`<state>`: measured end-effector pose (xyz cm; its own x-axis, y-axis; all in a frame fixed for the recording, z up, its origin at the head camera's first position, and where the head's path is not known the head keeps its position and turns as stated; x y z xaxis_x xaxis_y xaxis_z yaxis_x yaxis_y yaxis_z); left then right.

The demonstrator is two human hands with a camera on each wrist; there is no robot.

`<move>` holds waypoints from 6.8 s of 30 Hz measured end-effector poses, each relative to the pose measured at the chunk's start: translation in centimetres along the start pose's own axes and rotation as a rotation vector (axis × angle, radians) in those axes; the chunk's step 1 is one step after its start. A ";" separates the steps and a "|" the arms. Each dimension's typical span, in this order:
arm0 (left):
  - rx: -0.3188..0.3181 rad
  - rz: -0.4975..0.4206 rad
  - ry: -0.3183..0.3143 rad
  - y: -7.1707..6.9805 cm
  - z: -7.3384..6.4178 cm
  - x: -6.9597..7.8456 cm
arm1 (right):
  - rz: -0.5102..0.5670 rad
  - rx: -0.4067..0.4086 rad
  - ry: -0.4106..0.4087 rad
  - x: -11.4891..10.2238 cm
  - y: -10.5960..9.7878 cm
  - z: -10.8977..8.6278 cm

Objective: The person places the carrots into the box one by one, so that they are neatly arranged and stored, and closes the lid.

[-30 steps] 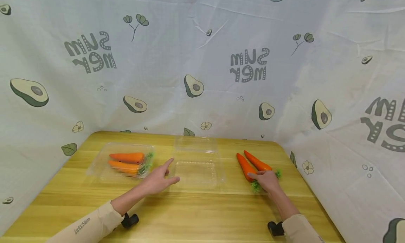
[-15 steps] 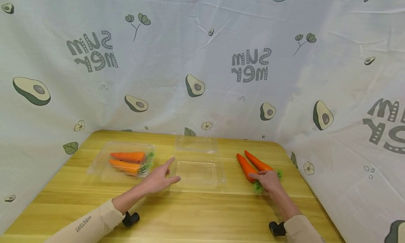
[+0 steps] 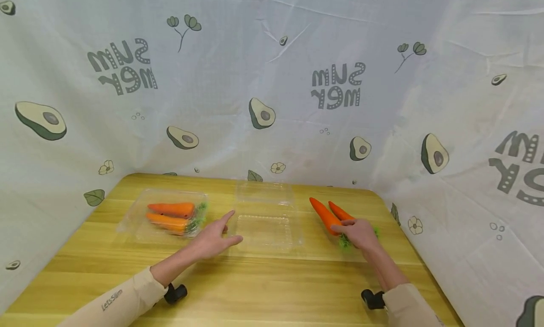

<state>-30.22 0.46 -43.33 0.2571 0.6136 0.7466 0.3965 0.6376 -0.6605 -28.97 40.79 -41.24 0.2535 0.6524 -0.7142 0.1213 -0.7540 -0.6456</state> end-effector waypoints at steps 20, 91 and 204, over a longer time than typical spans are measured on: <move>0.023 -0.011 -0.018 0.2 -0.1 0.3 | -0.178 -0.100 -0.164 -8.7 1.5 -0.6; 0.018 0.033 -0.090 -0.1 -0.1 0.4 | -0.795 -0.109 -0.352 -15.7 11.7 5.3; 0.024 -0.056 -0.050 0.4 -0.2 -0.1 | -0.069 0.096 0.049 7.1 -4.3 1.9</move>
<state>-29.90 0.61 -43.64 0.1908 0.5985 0.7781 0.3877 0.6822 -0.6199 -29.50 48.84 -44.05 0.2944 0.6963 -0.6545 0.0479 -0.6948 -0.7176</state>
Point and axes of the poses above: each hand's wrist, its own z-axis towards the middle knuckle, its own y-axis out of the palm, x = y × z, the point moved 7 cm from there along z, towards the middle knuckle, and after that the axes turned 8 degrees about -x, right-handed, at the moved point
